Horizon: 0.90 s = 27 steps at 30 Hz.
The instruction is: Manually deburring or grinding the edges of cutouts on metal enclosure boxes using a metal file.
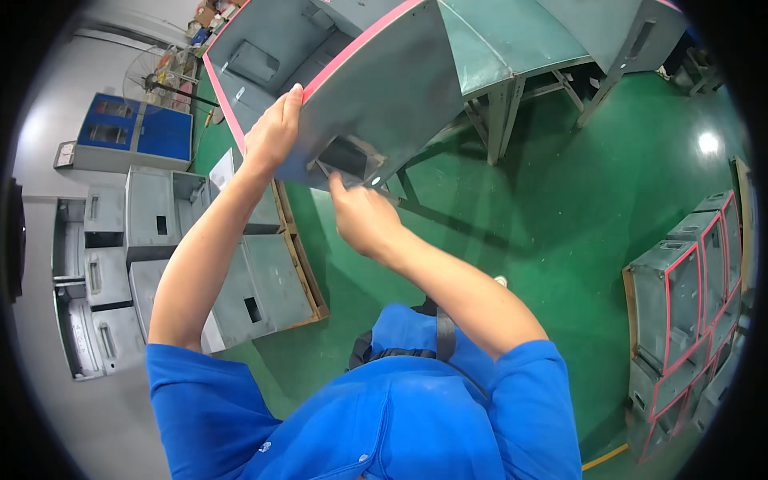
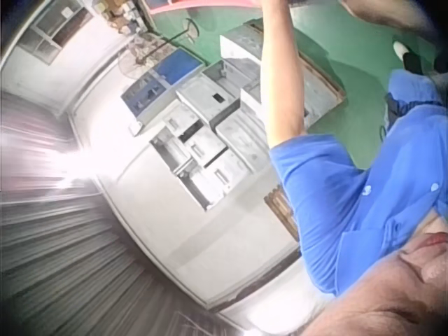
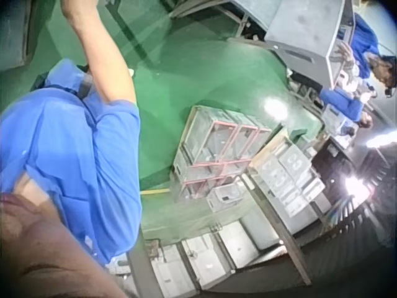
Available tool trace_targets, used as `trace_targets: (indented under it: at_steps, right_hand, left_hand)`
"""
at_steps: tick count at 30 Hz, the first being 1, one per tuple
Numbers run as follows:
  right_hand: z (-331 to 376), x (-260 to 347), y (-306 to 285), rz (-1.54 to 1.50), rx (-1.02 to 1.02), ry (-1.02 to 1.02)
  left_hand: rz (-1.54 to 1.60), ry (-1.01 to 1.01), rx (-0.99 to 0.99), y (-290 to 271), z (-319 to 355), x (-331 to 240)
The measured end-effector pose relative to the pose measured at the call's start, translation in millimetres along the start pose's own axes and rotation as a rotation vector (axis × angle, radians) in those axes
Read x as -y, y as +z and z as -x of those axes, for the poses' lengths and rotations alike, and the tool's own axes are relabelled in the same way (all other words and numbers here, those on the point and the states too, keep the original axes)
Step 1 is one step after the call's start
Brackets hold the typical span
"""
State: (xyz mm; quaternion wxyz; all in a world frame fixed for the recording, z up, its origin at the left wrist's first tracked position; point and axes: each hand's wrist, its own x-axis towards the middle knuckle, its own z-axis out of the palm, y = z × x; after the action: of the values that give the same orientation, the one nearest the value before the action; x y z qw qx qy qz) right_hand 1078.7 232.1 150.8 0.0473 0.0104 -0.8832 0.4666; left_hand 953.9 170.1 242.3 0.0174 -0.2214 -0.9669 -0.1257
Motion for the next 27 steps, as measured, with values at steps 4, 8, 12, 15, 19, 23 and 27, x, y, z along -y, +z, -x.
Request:
trace_targets:
  at_steps: [4,8,12,15,19,23,27]
  right_hand:
    - [8.1,-3.3,9.8,0.001,-0.037,-0.007]
    - [-5.6,0.9,3.3,-0.032,-0.075,0.003]
    - [9.4,-0.2,9.4,-0.042,-0.073,-0.001]
    - [-16.2,4.5,0.4,-0.021,-0.085,0.005]
    - [7.9,4.0,2.9,0.042,-0.057,-0.013]
    - [-11.7,3.5,-3.8,0.012,-0.046,0.019]
    - [7.0,0.3,0.2,-0.029,-0.05,0.0]
  left_hand:
    - [-0.013,0.002,0.018,3.0,-7.2,3.5]
    - [-0.009,0.008,0.03,-0.1,-5.7,0.7]
    - [-0.001,0.003,0.033,-2.4,-0.2,-2.0]
    - [-0.002,0.024,0.044,-0.5,-3.5,2.7]
    - [0.014,0.023,-0.005,0.6,-4.2,5.6]
    - [-0.005,-0.006,0.037,-2.6,-0.7,-3.1]
    - [-0.009,0.036,0.008,-0.1,-1.6,3.8]
